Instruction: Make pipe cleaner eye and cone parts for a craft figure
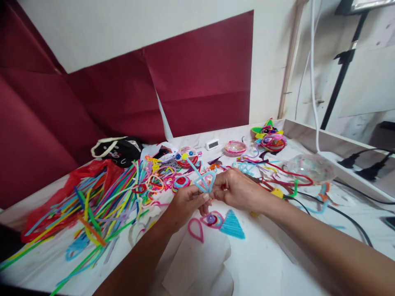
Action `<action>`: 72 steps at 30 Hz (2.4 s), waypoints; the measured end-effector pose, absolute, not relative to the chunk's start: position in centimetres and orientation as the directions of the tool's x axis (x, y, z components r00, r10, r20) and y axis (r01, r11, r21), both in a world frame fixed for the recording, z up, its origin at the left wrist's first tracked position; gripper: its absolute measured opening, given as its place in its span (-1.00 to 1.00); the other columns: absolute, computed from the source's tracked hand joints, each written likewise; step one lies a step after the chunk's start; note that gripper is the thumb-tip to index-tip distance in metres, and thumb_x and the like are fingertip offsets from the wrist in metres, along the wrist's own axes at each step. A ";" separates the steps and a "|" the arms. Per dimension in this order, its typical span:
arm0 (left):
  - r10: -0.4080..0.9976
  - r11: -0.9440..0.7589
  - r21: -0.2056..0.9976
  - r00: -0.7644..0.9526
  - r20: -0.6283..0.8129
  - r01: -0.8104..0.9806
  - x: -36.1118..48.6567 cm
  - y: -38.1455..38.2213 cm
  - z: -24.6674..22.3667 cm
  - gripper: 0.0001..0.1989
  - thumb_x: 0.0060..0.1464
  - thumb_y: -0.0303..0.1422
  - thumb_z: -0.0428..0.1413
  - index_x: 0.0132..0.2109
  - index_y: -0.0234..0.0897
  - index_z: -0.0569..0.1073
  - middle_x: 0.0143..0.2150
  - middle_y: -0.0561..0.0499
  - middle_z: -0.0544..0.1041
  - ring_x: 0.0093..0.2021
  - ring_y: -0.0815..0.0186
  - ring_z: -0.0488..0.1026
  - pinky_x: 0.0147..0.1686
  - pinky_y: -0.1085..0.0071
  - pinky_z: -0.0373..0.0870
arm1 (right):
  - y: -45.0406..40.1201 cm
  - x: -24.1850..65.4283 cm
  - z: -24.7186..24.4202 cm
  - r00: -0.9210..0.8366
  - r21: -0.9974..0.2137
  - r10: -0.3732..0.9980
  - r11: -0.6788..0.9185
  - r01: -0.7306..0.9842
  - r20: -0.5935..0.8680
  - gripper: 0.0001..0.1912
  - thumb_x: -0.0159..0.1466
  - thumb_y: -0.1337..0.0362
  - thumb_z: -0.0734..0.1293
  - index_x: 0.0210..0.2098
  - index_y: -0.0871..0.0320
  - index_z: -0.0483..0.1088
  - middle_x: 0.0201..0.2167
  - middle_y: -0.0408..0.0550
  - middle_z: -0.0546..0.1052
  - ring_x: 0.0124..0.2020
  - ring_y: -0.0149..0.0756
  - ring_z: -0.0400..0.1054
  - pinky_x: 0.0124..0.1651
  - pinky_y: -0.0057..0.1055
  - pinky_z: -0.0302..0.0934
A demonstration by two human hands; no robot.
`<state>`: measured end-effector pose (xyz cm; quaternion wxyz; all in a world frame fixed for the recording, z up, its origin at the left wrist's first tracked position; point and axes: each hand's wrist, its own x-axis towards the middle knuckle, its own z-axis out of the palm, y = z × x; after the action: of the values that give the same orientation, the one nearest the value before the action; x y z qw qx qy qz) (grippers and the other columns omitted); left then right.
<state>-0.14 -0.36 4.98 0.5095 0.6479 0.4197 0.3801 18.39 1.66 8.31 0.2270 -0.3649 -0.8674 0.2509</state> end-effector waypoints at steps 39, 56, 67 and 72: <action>0.977 0.002 0.981 0.210 0.039 -0.195 0.5 -0.2 5.2 -0.80 -0.14 -0.39 0.26 -0.37 -0.41 0.43 -0.56 0.01 0.51 -0.55 0.40 0.44 -0.48 0.49 0.40 | 2.7 18.4 7.4 -0.635 -0.929 0.771 0.260 0.262 0.037 -0.87 0.03 0.35 0.25 -0.62 0.17 0.21 -0.66 -0.28 0.19 -0.60 -0.51 0.00 -0.54 -0.48 -0.12; 0.994 0.018 0.969 0.110 0.010 -0.247 1.0 0.0 4.3 -0.80 -0.14 -0.40 0.27 -0.39 -0.43 0.43 -0.58 -0.01 0.52 -0.56 0.41 0.46 -0.50 0.53 0.43 | 2.7 17.6 6.5 -0.526 -0.892 0.844 0.316 0.323 0.108 -0.80 0.04 0.28 0.26 -0.65 0.16 0.17 -0.68 -0.28 0.14 -0.60 -0.51 -0.03 -0.54 -0.47 -0.14; 0.972 -0.036 0.930 0.202 0.117 -0.365 0.2 0.0 5.6 -0.79 -0.05 -0.43 0.20 -0.26 -0.34 0.33 -0.50 0.04 0.52 -0.52 0.40 0.48 -0.49 0.51 0.46 | 2.7 18.5 7.8 -0.568 -0.954 0.823 0.189 0.233 0.024 -0.85 0.03 0.39 0.27 -0.66 0.21 0.29 -0.71 -0.27 0.28 -0.63 -0.53 0.07 -0.52 -0.50 -0.08; 0.973 -0.069 0.931 0.180 0.141 -0.358 -0.3 0.4 5.6 -0.76 -0.08 -0.43 0.24 -0.26 -0.34 0.34 -0.48 0.05 0.53 -0.49 0.39 0.51 -0.44 0.50 0.49 | 2.7 18.7 8.2 -0.553 -0.964 0.833 0.153 0.217 0.007 -0.85 0.01 0.39 0.27 -0.67 0.22 0.31 -0.70 -0.25 0.32 -0.62 -0.53 0.10 -0.50 -0.50 -0.06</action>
<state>-0.31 0.39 5.59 0.6015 0.4776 0.3221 0.5535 18.67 2.70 8.16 0.2890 -0.3740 -0.7020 0.5328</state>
